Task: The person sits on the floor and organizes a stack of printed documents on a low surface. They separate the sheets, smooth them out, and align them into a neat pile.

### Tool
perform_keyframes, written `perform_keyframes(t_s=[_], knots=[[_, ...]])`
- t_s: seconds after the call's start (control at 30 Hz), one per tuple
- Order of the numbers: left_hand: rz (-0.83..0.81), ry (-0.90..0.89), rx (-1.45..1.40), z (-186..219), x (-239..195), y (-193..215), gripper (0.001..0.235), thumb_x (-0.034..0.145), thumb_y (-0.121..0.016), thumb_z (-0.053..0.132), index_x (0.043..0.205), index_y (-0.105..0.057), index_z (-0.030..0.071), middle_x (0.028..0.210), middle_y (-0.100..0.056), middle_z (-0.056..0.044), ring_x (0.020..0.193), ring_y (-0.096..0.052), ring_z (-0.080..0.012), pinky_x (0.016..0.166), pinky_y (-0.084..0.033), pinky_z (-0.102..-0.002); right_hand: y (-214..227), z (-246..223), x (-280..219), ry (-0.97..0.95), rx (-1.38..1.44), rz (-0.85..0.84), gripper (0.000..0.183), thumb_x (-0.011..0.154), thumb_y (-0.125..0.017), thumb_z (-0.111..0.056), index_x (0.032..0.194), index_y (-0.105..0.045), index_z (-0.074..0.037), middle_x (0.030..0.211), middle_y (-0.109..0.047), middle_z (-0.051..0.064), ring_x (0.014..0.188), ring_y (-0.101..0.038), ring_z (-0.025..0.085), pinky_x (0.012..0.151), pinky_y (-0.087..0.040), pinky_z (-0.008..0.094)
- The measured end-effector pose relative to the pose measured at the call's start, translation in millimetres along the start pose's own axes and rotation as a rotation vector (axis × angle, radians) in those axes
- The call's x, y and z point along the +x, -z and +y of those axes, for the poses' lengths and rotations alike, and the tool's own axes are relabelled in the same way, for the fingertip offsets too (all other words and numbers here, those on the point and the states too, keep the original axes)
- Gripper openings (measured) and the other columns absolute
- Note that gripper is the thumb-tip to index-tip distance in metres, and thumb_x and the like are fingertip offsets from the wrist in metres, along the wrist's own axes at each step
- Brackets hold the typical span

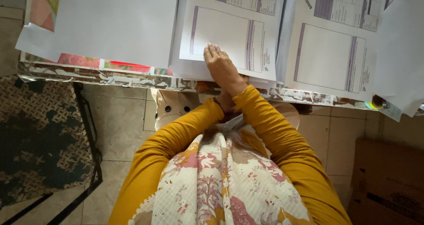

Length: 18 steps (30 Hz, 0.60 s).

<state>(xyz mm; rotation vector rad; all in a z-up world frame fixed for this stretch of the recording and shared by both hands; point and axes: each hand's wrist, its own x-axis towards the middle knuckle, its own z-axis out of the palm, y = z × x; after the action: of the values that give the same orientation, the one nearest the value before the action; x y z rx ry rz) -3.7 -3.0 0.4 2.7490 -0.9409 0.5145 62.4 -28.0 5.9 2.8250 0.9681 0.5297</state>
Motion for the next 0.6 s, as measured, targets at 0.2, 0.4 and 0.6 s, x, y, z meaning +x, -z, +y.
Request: perform_keyframes(t_s=[0.2, 0.4, 0.6], knots=[[0.124, -0.113, -0.021, -12, -20, 9, 0.018, 0.081, -0.066, 0.011, 0.094, -0.056, 0.019, 0.097, -0.055, -0.004, 0.092, -0.053, -0.0261, 0.084, -0.039, -0.048, 0, -16, -4, 0.021, -0.089, -0.007, 0.041, 0.092, -0.063, -0.015, 0.132, -0.065, -0.01, 0.132, -0.072, 0.015, 0.116, -0.073, 0.029, 0.088, -0.062, 0.041], [0.231, -0.223, -0.029, -29, -54, 33, 0.018, 0.076, -0.073, 0.013, 0.072, -0.061, 0.026, 0.074, -0.061, 0.003, 0.072, -0.057, -0.0219, 0.073, -0.042, -0.039, -17, -21, -7, 0.065, 0.068, -0.05, 0.063, 0.093, -0.07, -0.05, 0.138, -0.062, -0.007, 0.14, -0.065, 0.021, 0.128, -0.065, 0.038, 0.098, -0.056, 0.048], [0.039, -0.052, -0.467, -156, -136, 41, 0.014, 0.078, -0.075, 0.012, 0.087, -0.066, 0.018, 0.087, -0.067, -0.003, 0.077, -0.063, -0.0277, 0.073, -0.051, -0.041, 0, 9, -41, 0.037, 0.455, -0.213, 0.089, 0.076, -0.088, -0.05, 0.143, -0.058, 0.001, 0.152, -0.047, 0.034, 0.144, -0.044, 0.051, 0.116, -0.04, 0.059]])
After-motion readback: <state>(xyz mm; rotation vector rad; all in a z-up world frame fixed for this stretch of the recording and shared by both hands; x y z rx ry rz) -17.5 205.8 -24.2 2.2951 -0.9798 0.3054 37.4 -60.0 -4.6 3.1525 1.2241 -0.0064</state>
